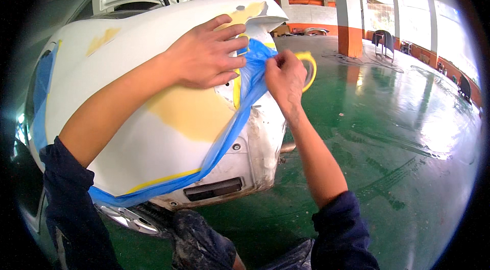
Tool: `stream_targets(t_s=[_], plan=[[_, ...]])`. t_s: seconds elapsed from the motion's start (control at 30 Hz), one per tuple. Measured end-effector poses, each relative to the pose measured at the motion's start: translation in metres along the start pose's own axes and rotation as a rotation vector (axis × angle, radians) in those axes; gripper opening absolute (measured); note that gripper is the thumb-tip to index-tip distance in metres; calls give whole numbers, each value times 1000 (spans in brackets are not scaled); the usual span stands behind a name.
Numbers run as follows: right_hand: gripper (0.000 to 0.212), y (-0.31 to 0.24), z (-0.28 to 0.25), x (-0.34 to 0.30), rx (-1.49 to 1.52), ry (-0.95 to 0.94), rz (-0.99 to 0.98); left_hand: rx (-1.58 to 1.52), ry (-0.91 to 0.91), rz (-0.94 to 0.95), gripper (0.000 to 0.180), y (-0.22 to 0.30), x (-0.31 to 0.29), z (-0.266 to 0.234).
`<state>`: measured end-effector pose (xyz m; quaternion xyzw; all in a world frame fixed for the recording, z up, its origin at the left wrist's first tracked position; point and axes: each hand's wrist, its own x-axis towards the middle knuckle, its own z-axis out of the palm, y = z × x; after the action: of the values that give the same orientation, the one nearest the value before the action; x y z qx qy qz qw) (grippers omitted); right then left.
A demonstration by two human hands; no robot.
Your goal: The person applies blue masking paper and yellow masking tape to the front fender and hood of a white car. They smooth the paper and tape along the wheel arch, hood edge, and trunk area to protect surfaces during bodywork.
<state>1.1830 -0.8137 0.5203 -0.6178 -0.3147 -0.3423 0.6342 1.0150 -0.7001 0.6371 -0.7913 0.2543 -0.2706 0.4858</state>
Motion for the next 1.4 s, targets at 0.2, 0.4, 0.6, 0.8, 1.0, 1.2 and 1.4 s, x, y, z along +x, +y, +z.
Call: stream_targets(t_s=[0.2,0.4,0.6,0.8,1.0,1.2,1.4], plan=[[18,20,-14,-37,767,-216,554,0,124,97,27,2,-2,5],[21,54,-24,-79,849,-146,744,33,-30,42,25,5,1,9],[17,118,-45,-171,754,-13,898,25,14,-25,25,9,-2,11],[19,173,-66,-259,612,99,1066,42,-5,-85,29,16,1,7],[20,229,-67,-342,542,87,1215,103,-96,-306,33,39,17,6],[33,217,-76,-351,837,-21,1277,-194,280,-437,28,83,-18,-7],[51,133,-50,-362,1030,-341,1467,-549,336,-1519,20,271,-223,-48]])
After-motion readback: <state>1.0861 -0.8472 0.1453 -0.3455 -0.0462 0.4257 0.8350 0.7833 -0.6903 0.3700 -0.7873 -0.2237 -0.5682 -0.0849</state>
